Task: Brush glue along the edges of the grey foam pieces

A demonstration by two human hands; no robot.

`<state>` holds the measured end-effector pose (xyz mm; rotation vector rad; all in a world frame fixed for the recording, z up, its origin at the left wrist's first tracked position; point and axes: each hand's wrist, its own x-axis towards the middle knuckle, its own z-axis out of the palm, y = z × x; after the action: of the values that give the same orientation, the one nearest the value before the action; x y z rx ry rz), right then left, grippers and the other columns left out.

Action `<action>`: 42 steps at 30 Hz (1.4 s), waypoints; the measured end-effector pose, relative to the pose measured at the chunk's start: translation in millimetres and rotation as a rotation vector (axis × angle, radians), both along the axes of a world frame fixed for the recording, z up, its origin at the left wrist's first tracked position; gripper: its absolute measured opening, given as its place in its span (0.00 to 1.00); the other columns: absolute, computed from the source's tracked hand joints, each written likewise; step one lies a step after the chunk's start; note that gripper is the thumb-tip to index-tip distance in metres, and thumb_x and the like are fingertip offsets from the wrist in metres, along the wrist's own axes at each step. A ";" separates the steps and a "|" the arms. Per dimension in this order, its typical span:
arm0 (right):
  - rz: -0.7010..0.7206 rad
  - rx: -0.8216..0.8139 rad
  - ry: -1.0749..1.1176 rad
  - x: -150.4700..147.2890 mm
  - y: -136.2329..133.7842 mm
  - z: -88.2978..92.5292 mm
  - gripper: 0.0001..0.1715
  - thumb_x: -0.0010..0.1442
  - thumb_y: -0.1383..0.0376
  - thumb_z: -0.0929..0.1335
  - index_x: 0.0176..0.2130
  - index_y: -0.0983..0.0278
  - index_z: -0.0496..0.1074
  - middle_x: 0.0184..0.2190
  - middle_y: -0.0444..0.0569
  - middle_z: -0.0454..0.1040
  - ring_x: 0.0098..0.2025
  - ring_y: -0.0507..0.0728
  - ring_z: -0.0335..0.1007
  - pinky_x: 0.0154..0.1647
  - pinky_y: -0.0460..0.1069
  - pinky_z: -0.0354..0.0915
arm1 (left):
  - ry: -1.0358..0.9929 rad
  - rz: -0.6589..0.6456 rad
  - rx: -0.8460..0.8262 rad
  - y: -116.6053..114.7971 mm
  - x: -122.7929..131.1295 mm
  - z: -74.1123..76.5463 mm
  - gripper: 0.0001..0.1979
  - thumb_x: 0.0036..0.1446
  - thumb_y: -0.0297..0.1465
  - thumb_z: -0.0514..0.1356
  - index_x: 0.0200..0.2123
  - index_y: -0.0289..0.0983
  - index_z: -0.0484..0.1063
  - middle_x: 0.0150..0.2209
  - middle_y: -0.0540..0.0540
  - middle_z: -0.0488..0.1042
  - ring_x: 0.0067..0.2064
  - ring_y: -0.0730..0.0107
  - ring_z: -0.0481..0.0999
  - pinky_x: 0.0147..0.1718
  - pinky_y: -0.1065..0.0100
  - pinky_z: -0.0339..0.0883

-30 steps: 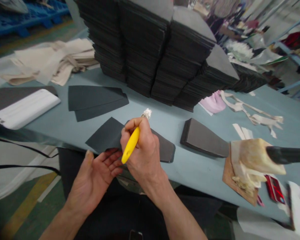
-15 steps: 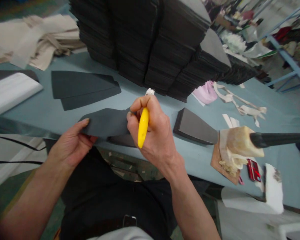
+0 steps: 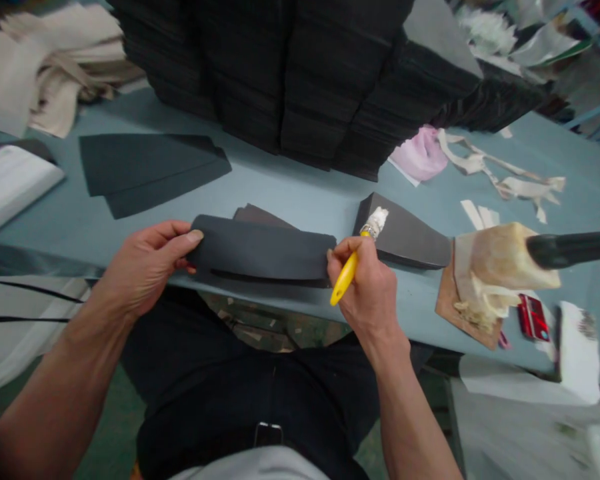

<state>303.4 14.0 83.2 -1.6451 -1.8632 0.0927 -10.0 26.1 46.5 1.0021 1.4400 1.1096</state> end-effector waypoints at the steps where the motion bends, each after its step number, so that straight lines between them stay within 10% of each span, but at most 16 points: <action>1: -0.024 0.027 -0.006 1.9 -1.5 -4.7 0.12 0.65 0.53 0.70 0.39 0.56 0.67 0.28 0.42 0.76 0.25 0.54 0.71 0.30 0.48 0.65 | 0.053 -0.030 0.004 1.5 -0.1 0.7 0.22 0.49 0.51 0.72 0.35 0.39 0.78 0.29 0.47 0.76 0.29 0.66 0.75 0.24 0.67 0.71; 19: -0.100 0.224 -0.015 20.2 -4.8 -48.7 0.13 0.67 0.54 0.73 0.40 0.57 0.68 0.29 0.40 0.74 0.25 0.54 0.71 0.29 0.49 0.65 | 0.504 -0.373 -0.096 12.6 2.7 7.2 0.20 0.53 0.50 0.68 0.26 0.40 0.75 0.22 0.51 0.72 0.26 0.72 0.65 0.24 0.69 0.54; 42: -0.111 0.257 0.080 22.2 -14.7 -74.4 0.14 0.70 0.57 0.76 0.41 0.56 0.69 0.33 0.44 0.74 0.29 0.54 0.73 0.34 0.51 0.71 | 0.658 -0.378 -0.160 14.9 5.7 22.1 0.20 0.54 0.51 0.68 0.26 0.40 0.76 0.18 0.54 0.68 0.22 0.77 0.60 0.20 0.72 0.49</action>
<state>325.6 -0.7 8.7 -1.5393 -1.6446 -0.1216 -4.3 41.0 68.6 1.5286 1.7122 0.3867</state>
